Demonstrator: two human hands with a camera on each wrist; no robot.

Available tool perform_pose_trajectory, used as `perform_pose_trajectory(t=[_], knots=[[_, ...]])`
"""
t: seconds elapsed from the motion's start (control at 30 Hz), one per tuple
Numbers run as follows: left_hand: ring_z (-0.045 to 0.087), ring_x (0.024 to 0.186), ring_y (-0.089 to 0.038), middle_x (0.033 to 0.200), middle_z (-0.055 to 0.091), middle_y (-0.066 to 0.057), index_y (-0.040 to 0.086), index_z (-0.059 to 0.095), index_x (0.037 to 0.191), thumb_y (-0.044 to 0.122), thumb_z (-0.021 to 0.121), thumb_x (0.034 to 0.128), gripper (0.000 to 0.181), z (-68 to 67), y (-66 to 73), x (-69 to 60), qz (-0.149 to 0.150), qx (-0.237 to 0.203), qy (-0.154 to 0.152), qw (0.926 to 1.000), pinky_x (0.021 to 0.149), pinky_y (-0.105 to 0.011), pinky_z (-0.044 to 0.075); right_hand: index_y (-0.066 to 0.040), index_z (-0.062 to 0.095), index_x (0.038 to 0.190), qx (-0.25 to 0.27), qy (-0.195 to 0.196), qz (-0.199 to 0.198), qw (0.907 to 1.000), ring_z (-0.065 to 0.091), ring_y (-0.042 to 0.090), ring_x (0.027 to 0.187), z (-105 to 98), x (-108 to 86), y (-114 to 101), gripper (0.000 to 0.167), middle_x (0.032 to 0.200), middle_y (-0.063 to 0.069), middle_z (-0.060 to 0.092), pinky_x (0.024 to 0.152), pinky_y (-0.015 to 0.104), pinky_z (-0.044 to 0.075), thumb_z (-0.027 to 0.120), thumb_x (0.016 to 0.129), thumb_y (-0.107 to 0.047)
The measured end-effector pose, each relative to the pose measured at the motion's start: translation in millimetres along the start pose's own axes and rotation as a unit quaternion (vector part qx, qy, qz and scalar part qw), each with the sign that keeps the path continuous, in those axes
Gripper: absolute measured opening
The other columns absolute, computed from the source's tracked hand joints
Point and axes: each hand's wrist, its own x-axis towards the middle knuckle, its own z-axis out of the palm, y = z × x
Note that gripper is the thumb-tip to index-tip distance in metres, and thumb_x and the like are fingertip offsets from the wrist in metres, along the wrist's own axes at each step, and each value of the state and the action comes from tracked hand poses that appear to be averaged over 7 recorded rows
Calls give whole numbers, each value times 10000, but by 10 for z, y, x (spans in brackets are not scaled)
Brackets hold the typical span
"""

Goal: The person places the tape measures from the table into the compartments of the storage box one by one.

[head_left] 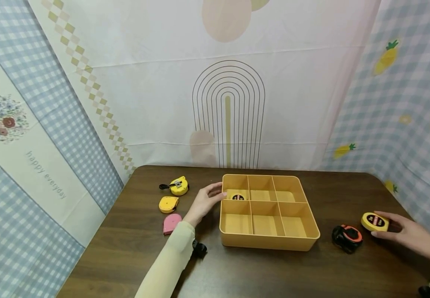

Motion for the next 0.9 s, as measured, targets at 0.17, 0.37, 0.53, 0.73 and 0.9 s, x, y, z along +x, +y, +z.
perform_pose_trajectory(t=[0.17, 0.37, 0.53, 0.73, 0.9], knots=[[513, 1330, -348, 1449, 522, -230, -11, 483, 1469, 171, 682, 977, 562, 6, -7, 0, 91, 46, 54, 9999, 1088, -490, 427, 152, 324, 1469, -70, 45, 48, 10000, 386, 656, 1177, -19, -2, 8, 977, 1394, 504, 301, 849, 684, 399, 660, 919, -582], [532, 1313, -324, 1434, 546, -200, 6, 507, 1458, 206, 704, 963, 570, 4, 4, 1, 144, 94, 55, 9998, 1085, -488, 431, 152, 321, 1469, -108, 123, 72, 9998, 397, 658, 1161, -29, 11, 32, 990, 1380, 508, 313, 840, 687, 404, 660, 913, -594], [538, 1306, -313, 1426, 556, -193, 15, 510, 1459, 204, 706, 961, 567, 6, 1, 10, 115, 76, 51, 9999, 1082, -484, 434, 160, 302, 1477, -30, 186, -17, 9998, 391, 667, 1165, -65, 31, 40, 990, 1377, 516, 310, 843, 686, 407, 664, 920, -574], [539, 1303, -320, 1426, 554, -195, 6, 513, 1452, 211, 706, 963, 564, 3, -9, 1, 66, 77, 77, 9999, 1077, -486, 440, 191, 267, 1473, 125, 276, -118, 9995, 409, 654, 1160, -119, 61, 41, 985, 1362, 512, 323, 835, 663, 420, 679, 933, -522], [543, 1301, -332, 1418, 560, -204, -8, 521, 1441, 226, 720, 953, 577, 5, -14, -10, 149, 64, 104, 9998, 1081, -494, 434, 210, 245, 1464, 114, 393, 78, 9991, 431, 628, 1127, -163, 83, 44, 1028, 1326, 500, 331, 812, 633, 441, 676, 923, -551]])
